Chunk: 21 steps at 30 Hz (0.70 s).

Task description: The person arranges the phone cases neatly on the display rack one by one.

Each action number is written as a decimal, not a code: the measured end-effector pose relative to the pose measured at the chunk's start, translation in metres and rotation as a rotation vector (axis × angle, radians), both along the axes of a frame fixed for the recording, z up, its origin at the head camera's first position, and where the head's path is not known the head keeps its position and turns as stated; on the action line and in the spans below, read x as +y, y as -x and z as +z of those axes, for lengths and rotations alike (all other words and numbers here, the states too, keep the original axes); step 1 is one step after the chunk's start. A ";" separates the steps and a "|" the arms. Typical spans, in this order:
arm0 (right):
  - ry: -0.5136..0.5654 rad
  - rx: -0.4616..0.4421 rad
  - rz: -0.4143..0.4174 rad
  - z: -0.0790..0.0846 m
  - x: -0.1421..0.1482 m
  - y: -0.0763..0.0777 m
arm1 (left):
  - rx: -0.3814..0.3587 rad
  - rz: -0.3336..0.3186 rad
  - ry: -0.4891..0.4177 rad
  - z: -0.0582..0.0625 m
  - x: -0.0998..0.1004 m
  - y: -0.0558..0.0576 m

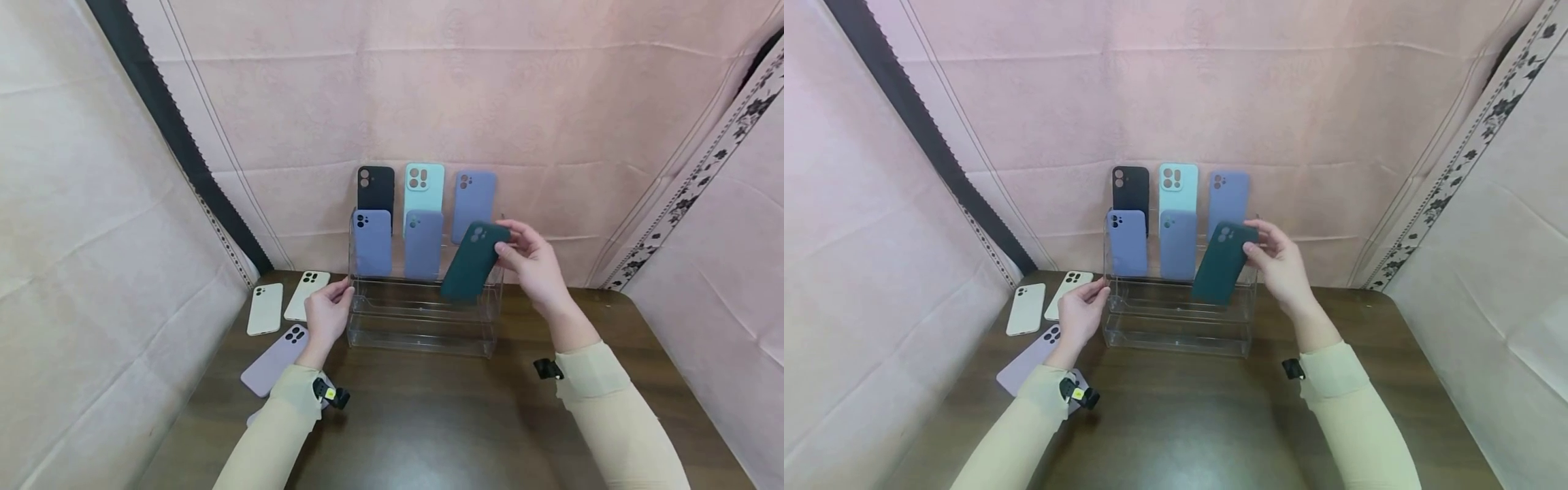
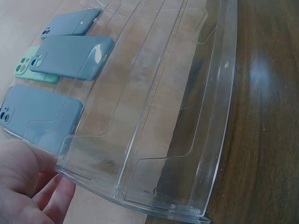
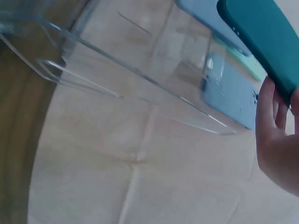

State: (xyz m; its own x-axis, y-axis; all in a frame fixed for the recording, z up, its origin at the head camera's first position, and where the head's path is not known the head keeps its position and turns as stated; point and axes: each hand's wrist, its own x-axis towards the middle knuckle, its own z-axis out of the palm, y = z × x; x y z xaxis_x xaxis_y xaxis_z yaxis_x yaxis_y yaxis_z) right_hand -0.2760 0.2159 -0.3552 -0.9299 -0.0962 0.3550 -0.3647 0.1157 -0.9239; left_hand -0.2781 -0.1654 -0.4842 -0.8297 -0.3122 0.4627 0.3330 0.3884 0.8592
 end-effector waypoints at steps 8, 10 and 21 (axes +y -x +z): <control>0.022 0.087 -0.147 0.021 -0.001 0.019 | -0.008 -0.010 -0.001 0.002 -0.001 0.001; 0.024 0.104 -0.160 0.024 -0.003 0.022 | -0.004 -0.009 -0.001 0.002 -0.001 0.000; -0.142 0.141 -0.190 0.016 -0.006 0.036 | -0.006 -0.010 -0.003 0.004 0.000 -0.003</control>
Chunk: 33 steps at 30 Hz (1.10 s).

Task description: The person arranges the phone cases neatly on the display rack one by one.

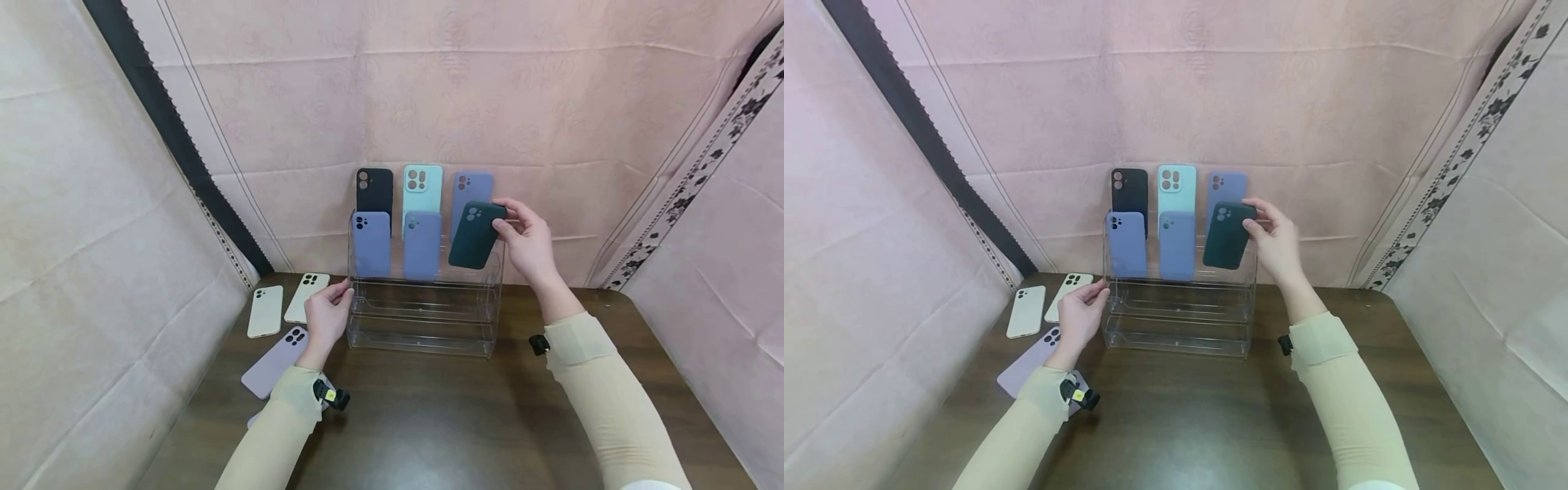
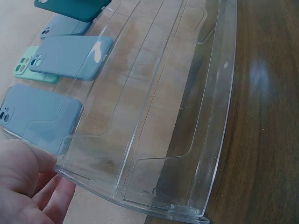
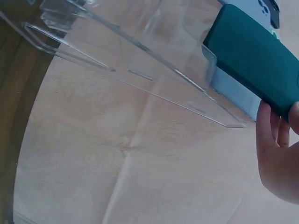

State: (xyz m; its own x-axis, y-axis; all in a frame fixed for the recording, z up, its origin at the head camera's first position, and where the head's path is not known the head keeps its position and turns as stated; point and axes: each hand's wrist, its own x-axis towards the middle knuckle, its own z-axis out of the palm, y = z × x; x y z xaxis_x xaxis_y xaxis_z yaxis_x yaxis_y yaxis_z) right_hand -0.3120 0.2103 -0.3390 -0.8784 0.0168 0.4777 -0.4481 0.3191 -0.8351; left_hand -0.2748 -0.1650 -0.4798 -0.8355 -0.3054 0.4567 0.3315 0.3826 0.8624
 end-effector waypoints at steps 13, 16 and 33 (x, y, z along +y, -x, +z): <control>-0.271 -0.056 -0.027 -0.021 -0.001 0.002 | -0.048 0.011 0.025 -0.007 -0.001 -0.003; -0.351 -0.055 -0.044 -0.023 -0.003 0.003 | -0.055 0.013 0.027 -0.007 -0.001 -0.004; -0.447 0.082 -0.224 -0.013 -0.009 0.005 | -0.003 0.008 0.041 -0.002 -0.003 0.001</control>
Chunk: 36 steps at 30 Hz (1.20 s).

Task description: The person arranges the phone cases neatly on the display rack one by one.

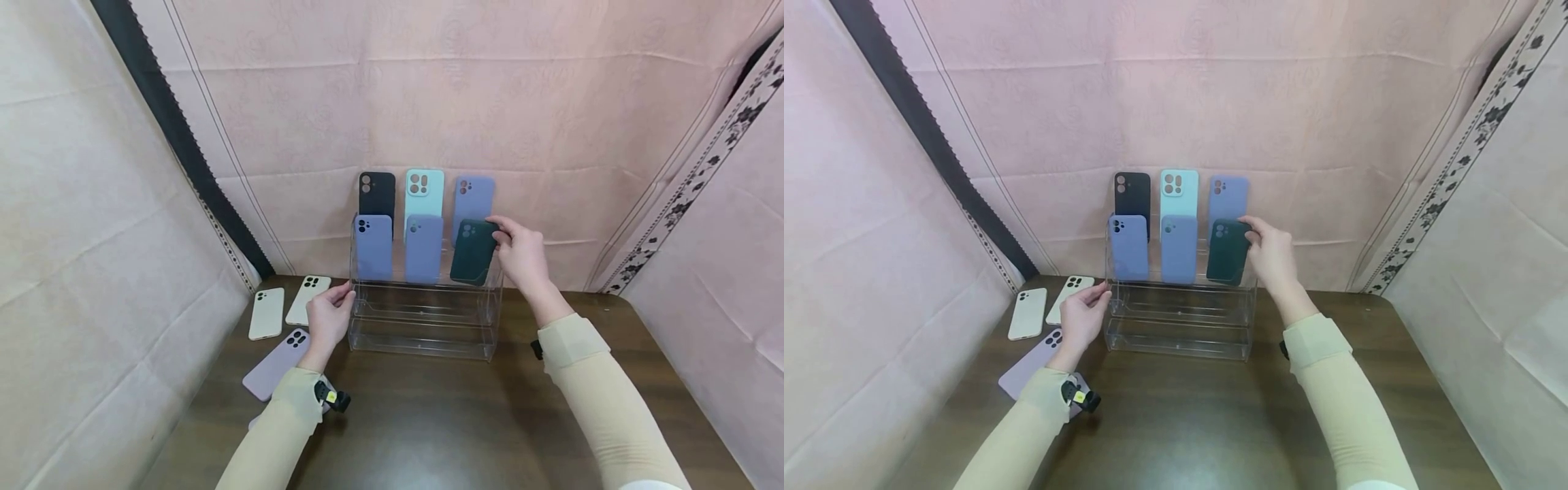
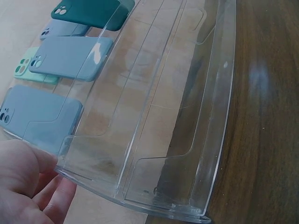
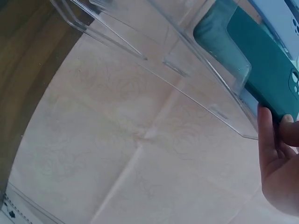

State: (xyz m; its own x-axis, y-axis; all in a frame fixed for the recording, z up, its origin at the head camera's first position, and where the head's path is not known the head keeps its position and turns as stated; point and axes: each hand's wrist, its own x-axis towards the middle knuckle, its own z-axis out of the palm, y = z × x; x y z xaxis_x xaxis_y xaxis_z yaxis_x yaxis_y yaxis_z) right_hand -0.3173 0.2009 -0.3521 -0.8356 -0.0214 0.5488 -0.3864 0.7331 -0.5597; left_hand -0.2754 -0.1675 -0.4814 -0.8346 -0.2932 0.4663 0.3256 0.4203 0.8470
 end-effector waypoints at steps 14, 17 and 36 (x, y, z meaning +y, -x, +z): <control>-0.136 0.092 -0.039 0.002 0.001 -0.002 | -0.033 0.013 -0.001 -0.002 -0.001 -0.004; -0.129 0.122 -0.037 -0.004 0.001 -0.001 | -0.040 0.020 -0.005 -0.005 -0.002 -0.006; -0.009 0.136 -0.038 -0.007 0.006 -0.009 | -0.013 -0.007 -0.037 0.001 0.003 -0.003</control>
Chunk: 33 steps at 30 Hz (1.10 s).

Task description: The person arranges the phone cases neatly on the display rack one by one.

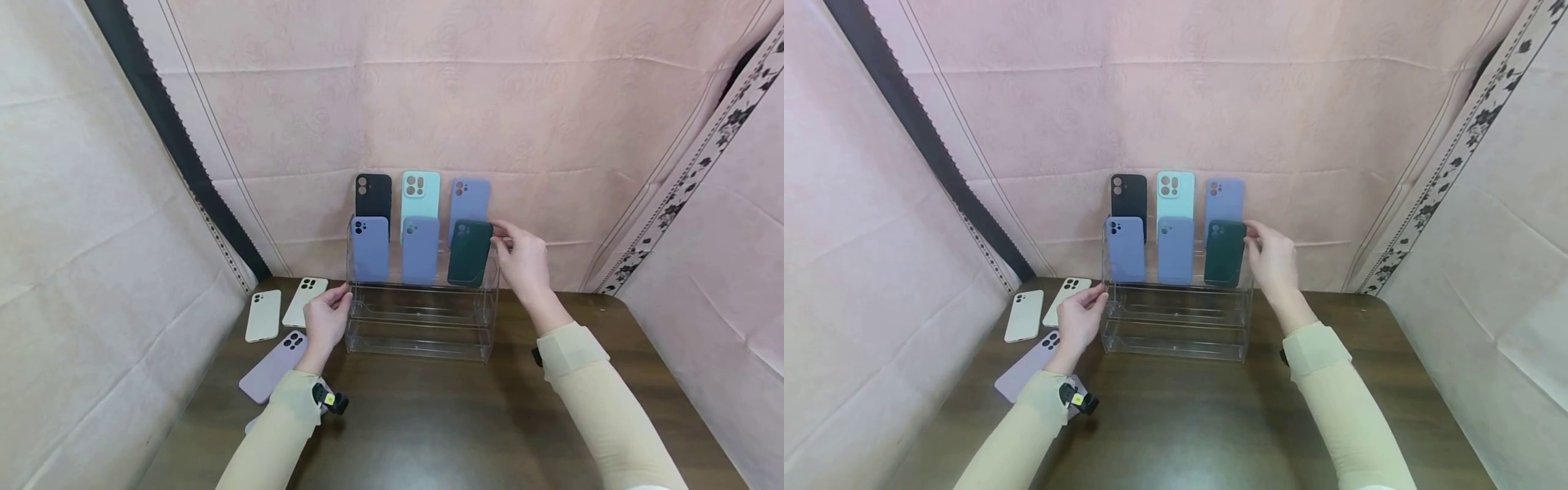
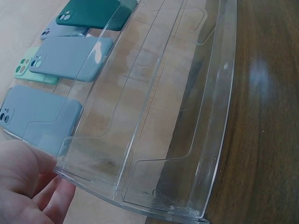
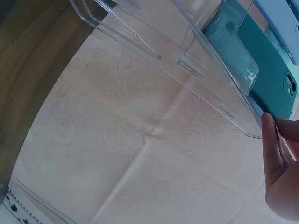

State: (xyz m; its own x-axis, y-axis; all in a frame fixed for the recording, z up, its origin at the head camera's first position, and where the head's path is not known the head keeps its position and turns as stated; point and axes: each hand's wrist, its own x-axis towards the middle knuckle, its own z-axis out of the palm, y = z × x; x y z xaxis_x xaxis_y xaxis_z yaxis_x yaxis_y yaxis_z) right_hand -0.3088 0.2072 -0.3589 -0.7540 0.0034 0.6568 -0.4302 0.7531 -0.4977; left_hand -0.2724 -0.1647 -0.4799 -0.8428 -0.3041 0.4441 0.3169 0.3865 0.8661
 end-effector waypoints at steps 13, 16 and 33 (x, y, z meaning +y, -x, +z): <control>0.355 -0.012 0.032 -0.043 0.010 -0.022 | 0.005 0.008 0.022 0.005 0.000 0.000; 0.415 -0.121 0.063 -0.061 0.012 -0.031 | -0.001 0.005 0.025 0.006 0.001 0.000; 0.521 -0.336 0.084 -0.113 0.008 -0.056 | -0.014 -0.029 0.015 0.003 -0.005 0.000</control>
